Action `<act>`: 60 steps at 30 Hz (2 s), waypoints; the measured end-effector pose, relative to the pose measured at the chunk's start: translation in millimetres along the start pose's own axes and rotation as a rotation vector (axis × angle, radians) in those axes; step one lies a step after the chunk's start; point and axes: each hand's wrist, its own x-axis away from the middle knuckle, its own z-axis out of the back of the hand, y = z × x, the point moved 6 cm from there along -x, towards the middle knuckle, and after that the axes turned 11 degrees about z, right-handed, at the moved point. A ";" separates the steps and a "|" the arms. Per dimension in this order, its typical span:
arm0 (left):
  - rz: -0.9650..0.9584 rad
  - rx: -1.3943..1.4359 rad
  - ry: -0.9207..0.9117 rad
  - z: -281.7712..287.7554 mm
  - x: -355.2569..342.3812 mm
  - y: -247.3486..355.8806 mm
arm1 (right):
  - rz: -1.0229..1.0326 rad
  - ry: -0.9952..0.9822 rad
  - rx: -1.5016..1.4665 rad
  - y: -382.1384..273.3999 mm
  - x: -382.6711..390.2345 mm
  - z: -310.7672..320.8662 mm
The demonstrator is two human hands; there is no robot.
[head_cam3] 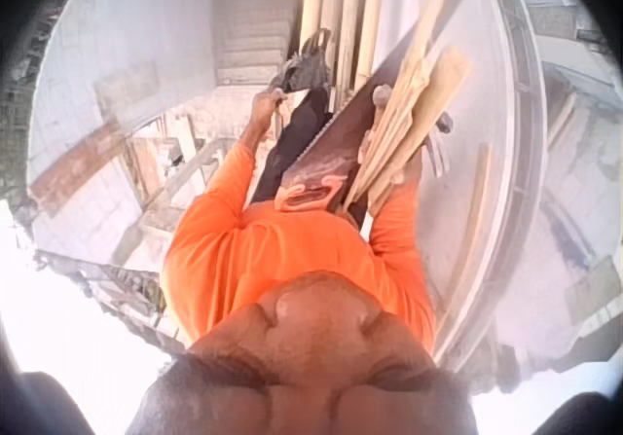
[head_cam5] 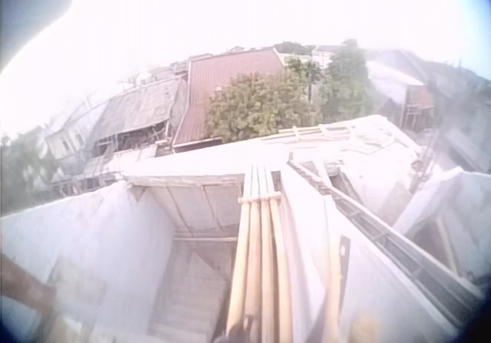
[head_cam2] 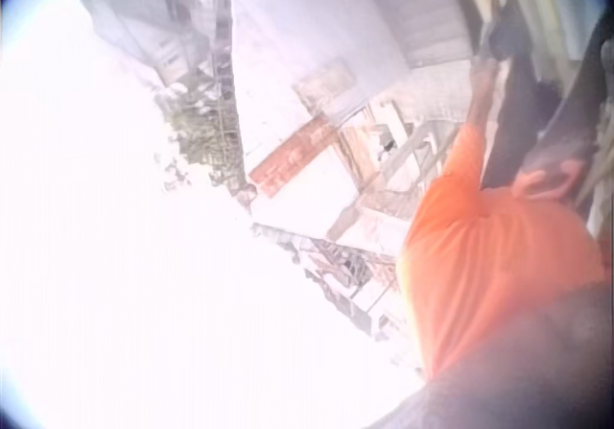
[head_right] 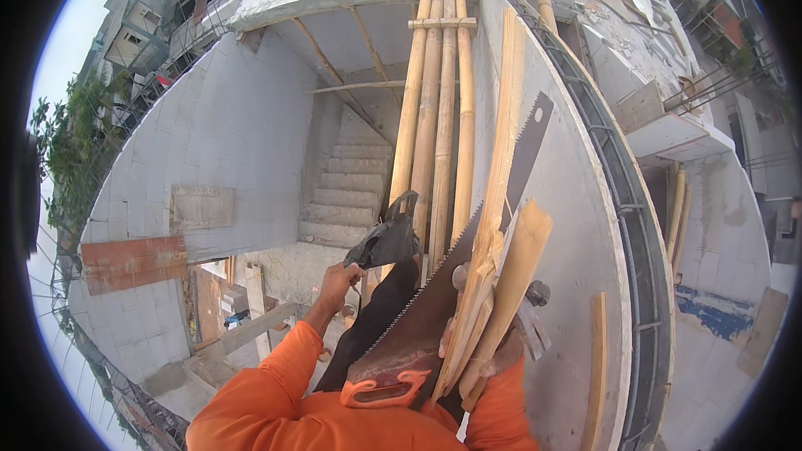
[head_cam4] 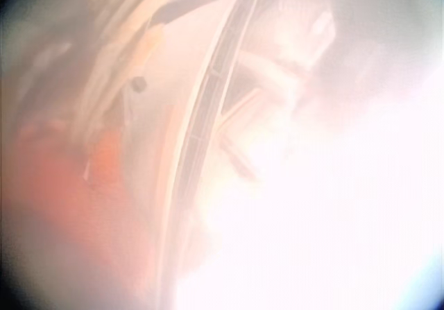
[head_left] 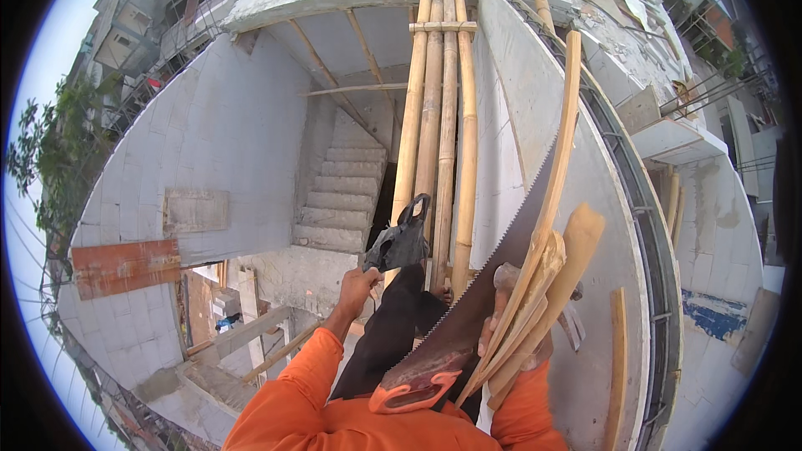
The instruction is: The person works on a bamboo scaffolding structure on a rooftop, using a hammer to secure wooden planks and bamboo poles. They then pick up a hand saw and a plastic bag, moving across the scaffolding while carrying these items.
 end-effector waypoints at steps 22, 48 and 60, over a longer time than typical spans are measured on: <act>0.126 0.212 0.231 84.4 -18.3 108.9 | 0.753 -0.173 -0.047 -227.4 -136.9 -68.6; 0.187 0.166 0.247 75.2 -112.3 257.3 | 1.018 0.048 0.270 -288.2 -203.5 -15.7; 0.164 0.279 0.307 98.1 -124.5 278.9 | 1.141 0.077 0.249 -293.5 -222.1 -11.8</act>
